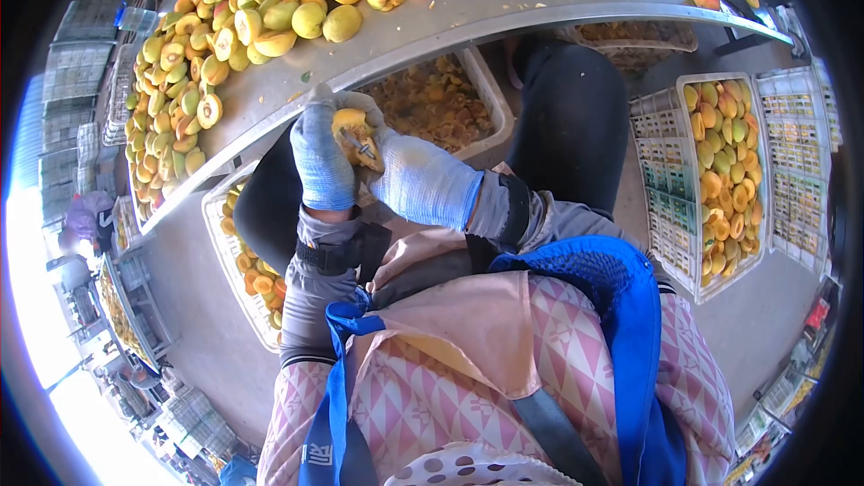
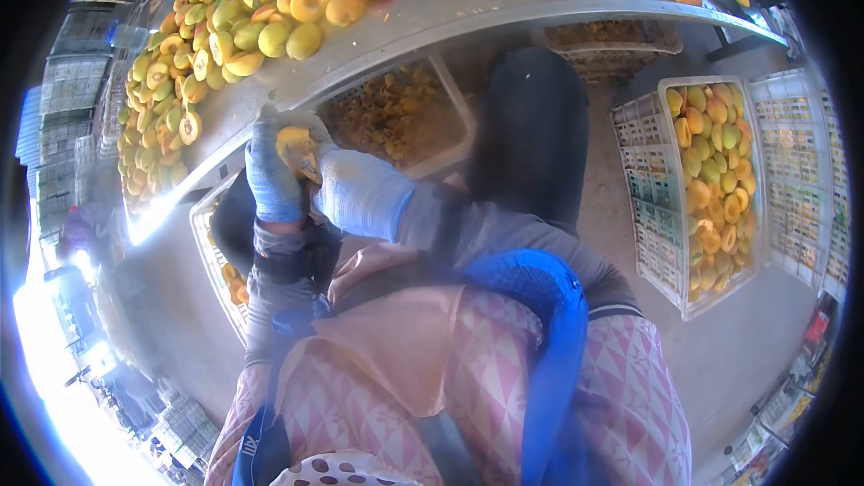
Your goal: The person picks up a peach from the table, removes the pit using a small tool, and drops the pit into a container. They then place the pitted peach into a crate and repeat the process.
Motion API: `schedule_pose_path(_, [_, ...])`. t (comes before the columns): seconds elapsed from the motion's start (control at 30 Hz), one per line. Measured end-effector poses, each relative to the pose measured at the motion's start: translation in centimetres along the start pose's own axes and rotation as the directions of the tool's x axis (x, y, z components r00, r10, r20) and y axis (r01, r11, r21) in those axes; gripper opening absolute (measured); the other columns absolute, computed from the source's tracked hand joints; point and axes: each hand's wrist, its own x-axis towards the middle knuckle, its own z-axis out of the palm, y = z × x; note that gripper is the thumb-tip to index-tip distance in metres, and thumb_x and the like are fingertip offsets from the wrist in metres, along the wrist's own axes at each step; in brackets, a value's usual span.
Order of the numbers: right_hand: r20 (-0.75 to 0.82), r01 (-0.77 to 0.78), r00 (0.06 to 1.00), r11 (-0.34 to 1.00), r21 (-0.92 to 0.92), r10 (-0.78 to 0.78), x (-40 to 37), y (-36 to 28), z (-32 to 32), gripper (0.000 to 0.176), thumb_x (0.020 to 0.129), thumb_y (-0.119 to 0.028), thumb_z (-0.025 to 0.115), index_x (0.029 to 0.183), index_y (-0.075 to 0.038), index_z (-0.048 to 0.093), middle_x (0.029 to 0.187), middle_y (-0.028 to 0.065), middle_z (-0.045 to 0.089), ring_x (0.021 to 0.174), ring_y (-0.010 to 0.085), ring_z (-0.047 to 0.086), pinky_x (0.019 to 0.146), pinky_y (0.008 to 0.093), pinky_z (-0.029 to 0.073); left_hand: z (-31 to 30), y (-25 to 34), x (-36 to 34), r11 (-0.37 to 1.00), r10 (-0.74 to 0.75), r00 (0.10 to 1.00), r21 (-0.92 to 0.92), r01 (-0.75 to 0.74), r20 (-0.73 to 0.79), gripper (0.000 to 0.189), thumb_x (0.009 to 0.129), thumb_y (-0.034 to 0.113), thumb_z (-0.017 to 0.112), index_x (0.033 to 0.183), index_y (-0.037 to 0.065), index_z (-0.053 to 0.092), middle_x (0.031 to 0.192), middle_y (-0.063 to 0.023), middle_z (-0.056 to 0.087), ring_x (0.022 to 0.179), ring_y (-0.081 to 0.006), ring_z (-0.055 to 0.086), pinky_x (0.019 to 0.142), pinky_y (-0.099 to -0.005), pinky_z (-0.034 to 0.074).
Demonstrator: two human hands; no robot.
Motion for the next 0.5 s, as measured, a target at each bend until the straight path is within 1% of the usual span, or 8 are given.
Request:
schedule_pose_path(0.03, [-0.035,0.046,0.998,0.999,0.015,-0.046,0.0,0.1,0.1,0.031,0.081,-0.016,0.068,0.1,0.007,0.059,0.079,0.0276,0.064,0.074,0.042,0.066,0.065,0.0457,0.054,-0.2,0.0,0.3,0.999,0.007,1.0,0.052,-0.008,0.007,0.047,0.099,0.038,0.045,0.085,-0.002,0.067,0.077,-0.011,0.066,0.07,-0.0189,0.061,0.068,-0.0291,0.049])
schedule_pose_path(0.1, [0.009,0.01,1.0,1.0,-0.016,-0.01,0.0,-0.3,-0.4,0.029,0.082,-0.015,0.067,0.099,0.007,0.059,0.079,0.0272,0.064,0.074,0.0422,0.066,0.065,0.0457,0.054,-0.4,-0.1,0.7,0.988,0.021,1.0,0.154,-0.024,0.018,0.052,0.099,0.039,0.044,0.081,-0.004,0.067,0.072,-0.0122,0.066,0.067,-0.0195,0.062,0.065,-0.0293,0.049])
schedule_pose_path(0.13, [0.033,-0.007,0.999,1.0,-0.03,0.008,0.0,-0.5,-0.5,0.029,0.082,-0.015,0.067,0.098,0.007,0.059,0.078,0.0269,0.064,0.075,0.0422,0.066,0.065,0.0456,0.054,-0.3,0.1,0.5,0.989,0.042,0.999,0.139,-0.041,0.002,0.052,0.1,0.038,0.043,0.081,-0.004,0.067,0.072,-0.0122,0.066,0.068,-0.0194,0.062,0.065,-0.0291,0.049])
schedule_pose_path(0.23, [0.003,0.111,0.994,0.985,0.134,-0.113,0.6,-0.1,-0.1,0.029,0.083,-0.016,0.066,0.097,0.008,0.059,0.079,0.0266,0.064,0.076,0.0424,0.066,0.066,0.0456,0.054,0.4,0.8,0.0,0.987,0.102,0.994,0.125,-0.097,-0.03,0.053,0.1,0.038,0.043,0.081,-0.004,0.068,0.072,-0.0123,0.066,0.068,-0.0191,0.063,0.065,-0.0288,0.05])
schedule_pose_path(0.33, [0.01,0.136,0.99,0.969,0.208,-0.141,0.9,0.4,0.5,0.026,0.088,-0.021,0.063,0.101,0.001,0.062,0.079,0.0223,0.066,0.072,0.0375,0.066,0.066,0.0422,0.053,0.3,0.5,-0.2,0.983,0.123,0.991,0.143,-0.115,-0.049,0.054,0.1,0.039,0.043,0.081,-0.005,0.067,0.073,-0.0125,0.066,0.068,-0.0192,0.063,0.064,-0.029,0.05])
schedule_pose_path(0.4, [0.057,0.088,0.993,0.96,0.266,-0.106,0.9,0.4,0.5,0.025,0.088,-0.02,0.062,0.101,0.002,0.061,0.078,0.0224,0.066,0.072,0.0381,0.066,0.066,0.0429,0.053,0.2,0.6,-0.3,0.988,0.098,0.994,0.124,-0.091,-0.056,0.054,0.1,0.04,0.044,0.081,-0.005,0.067,0.073,-0.0129,0.066,0.067,-0.0193,0.063,0.064,-0.0292,0.05])
schedule_pose_path(0.43, [0.079,0.063,0.993,0.954,0.294,-0.09,1.0,0.4,0.4,0.025,0.088,-0.019,0.062,0.101,0.002,0.061,0.078,0.0224,0.066,0.072,0.0383,0.066,0.066,0.0432,0.053,0.0,0.6,-0.2,0.982,0.126,0.992,0.143,-0.125,0.002,0.054,0.1,0.041,0.045,0.081,-0.005,0.067,0.074,-0.013,0.066,0.067,-0.0195,0.063,0.063,-0.0293,0.05])
schedule_pose_path(0.5, [0.038,0.035,0.998,0.992,0.122,-0.04,0.4,0.0,0.1,0.027,0.086,-0.017,0.064,0.1,0.005,0.06,0.08,0.0249,0.065,0.076,0.0412,0.065,0.067,0.0452,0.053,-0.3,0.7,0.3,0.965,0.176,0.977,0.175,-0.195,0.118,0.055,0.1,0.042,0.045,0.081,-0.005,0.067,0.074,-0.0132,0.066,0.067,-0.0198,0.063,0.063,-0.0294,0.05])
